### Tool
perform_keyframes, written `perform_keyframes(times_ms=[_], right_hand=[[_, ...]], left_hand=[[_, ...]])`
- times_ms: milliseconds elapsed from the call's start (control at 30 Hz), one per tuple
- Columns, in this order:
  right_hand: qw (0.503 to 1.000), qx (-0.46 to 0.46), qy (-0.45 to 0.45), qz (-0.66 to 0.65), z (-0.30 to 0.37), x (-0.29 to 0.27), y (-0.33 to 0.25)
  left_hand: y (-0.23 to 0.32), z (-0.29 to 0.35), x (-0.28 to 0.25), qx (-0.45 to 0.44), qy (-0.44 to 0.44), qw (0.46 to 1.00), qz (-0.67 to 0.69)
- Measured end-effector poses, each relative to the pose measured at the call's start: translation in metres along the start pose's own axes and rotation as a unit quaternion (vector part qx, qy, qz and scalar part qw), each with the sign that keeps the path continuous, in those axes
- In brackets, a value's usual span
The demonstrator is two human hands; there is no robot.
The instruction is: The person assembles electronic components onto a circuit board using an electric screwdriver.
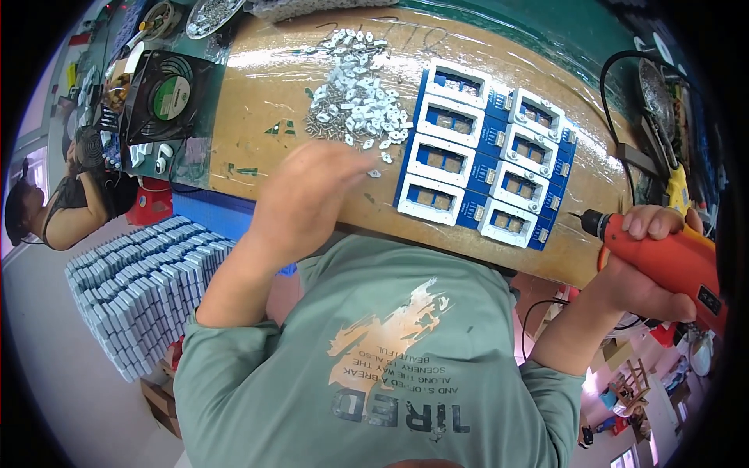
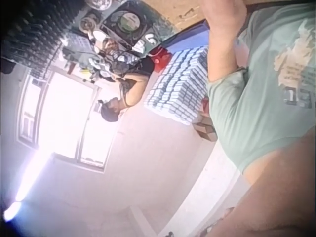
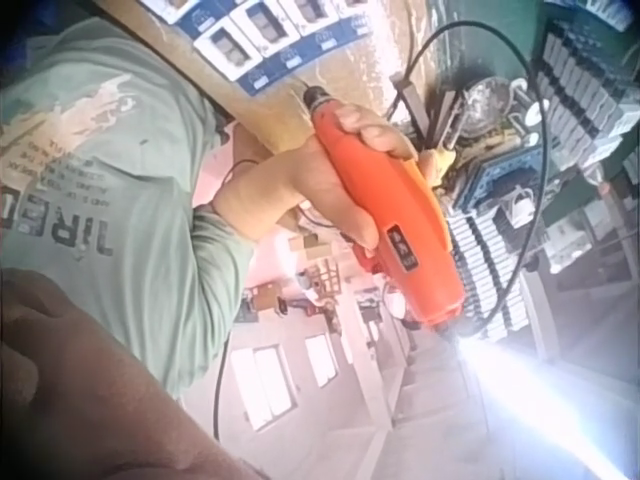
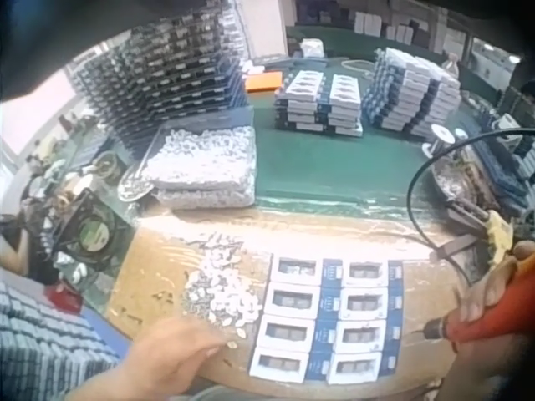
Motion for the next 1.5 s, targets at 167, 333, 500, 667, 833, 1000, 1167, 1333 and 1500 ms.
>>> perform_keyframes(times_ms=[167,333,500,667,833,1000,1167,1333,1500], right_hand=[[1.000,0.004,-0.015,-0.023,-0.003,-0.007,0.001],[0.998,0.008,-0.042,-0.043,-0.004,-0.005,0.001],[0.999,0.010,-0.035,-0.034,-0.005,0.001,0.001],[0.997,0.010,-0.063,-0.052,-0.005,-0.002,-0.002],[0.997,-0.004,-0.004,0.081,-0.001,0.026,-0.003],[0.996,-0.003,-0.085,0.001,-0.001,0.024,-0.010],[0.970,-0.026,-0.226,-0.089,-0.016,0.050,-0.023],[0.942,0.019,-0.297,-0.157,-0.021,0.096,-0.020],[0.959,0.072,-0.261,-0.089,-0.015,0.126,-0.027]], left_hand=[[-0.006,0.003,0.011,0.007,0.008,1.000,0.009],[-0.004,0.002,0.015,0.015,0.032,0.999,-0.012],[-0.007,0.000,0.016,0.012,0.036,0.999,-0.024],[-0.001,-0.002,0.014,0.013,0.011,0.999,-0.034],[0.000,-0.008,0.010,0.019,-0.024,0.999,-0.032],[0.011,-0.020,0.010,0.035,-0.011,0.999,-0.033],[0.053,-0.041,0.046,0.088,0.022,0.995,0.037],[0.068,-0.056,0.079,0.111,0.028,0.988,0.105],[0.066,-0.058,0.090,0.097,-0.008,0.992,0.082]])
Point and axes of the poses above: each hand's wrist, its own z-axis away from the middle knuckle, its own x-axis out of the palm, y = z × x, the point moved 2 cm from there along -z, towards the middle knuckle, and after that the axes turned 9 degrees about -x, right-handed, at the moved point
